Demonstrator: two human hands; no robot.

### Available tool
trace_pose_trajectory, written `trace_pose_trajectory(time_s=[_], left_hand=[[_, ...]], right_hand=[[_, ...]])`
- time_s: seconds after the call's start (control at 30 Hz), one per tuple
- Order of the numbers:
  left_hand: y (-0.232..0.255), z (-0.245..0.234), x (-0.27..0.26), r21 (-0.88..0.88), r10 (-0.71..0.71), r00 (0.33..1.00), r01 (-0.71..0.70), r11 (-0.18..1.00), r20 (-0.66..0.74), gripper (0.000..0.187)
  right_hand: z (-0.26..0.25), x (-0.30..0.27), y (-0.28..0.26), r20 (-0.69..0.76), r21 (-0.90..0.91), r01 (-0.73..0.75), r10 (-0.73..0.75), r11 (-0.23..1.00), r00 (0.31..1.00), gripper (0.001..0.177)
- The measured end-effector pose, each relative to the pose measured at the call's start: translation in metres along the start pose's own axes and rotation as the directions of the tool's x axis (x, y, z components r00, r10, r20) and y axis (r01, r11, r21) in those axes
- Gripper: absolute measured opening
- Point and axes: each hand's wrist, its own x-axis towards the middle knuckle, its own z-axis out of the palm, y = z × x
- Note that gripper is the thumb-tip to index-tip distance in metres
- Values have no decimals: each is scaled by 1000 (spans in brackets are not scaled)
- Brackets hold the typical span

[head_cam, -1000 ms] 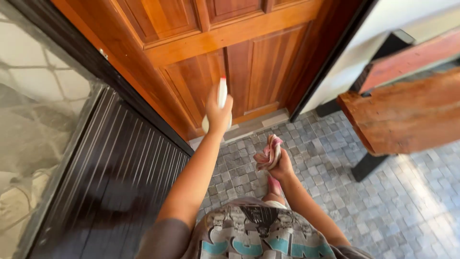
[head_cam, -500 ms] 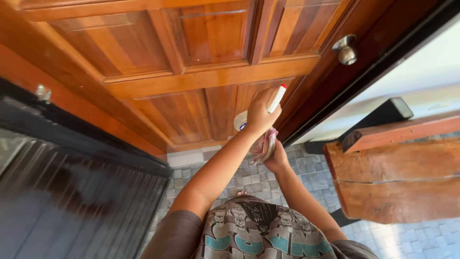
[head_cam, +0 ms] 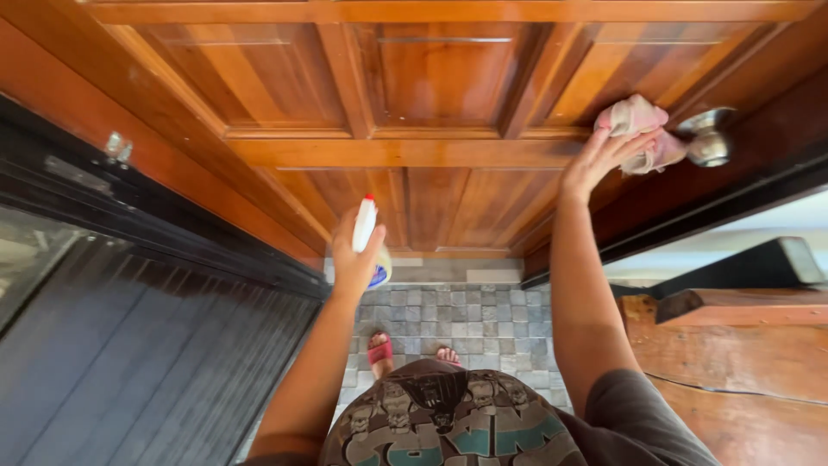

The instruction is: Cleaning a wooden door using a spray bottle and a cleaning cloth.

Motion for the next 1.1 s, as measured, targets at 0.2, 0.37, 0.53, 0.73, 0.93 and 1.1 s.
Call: trace_pose_trajectory(time_s=[0.2,0.37,0.53,0.73,0.93,1.1], left_hand=[[-9,-62,-11,-137,-105,994,108,985,26,41],[-23,-93,-4,-75,-149,989,149,986,11,41],[-36,-102,6,-202,-212,976,216,955,44,42],[-31,-82,26,-155,-158,980,176,972,118,46],[32,-57,59,31,-32,981,26,999,193,40],[44,-60,68,-197,-17,982,54,979,188,37]], right_hand=[[76,-127,-228,185,75,169,-180,983,966,90],[159,-236,-241,467,-23,248,-209,968,859,80],[159,-232,-245,638,-153,527,-324,836,698,71],[94,-150,-146,513,-614,510,-187,602,838,52],[130,-154,-202,416,-171,649,-542,742,730,47],[161,-102,-280,512,23,678,-591,735,624,45]])
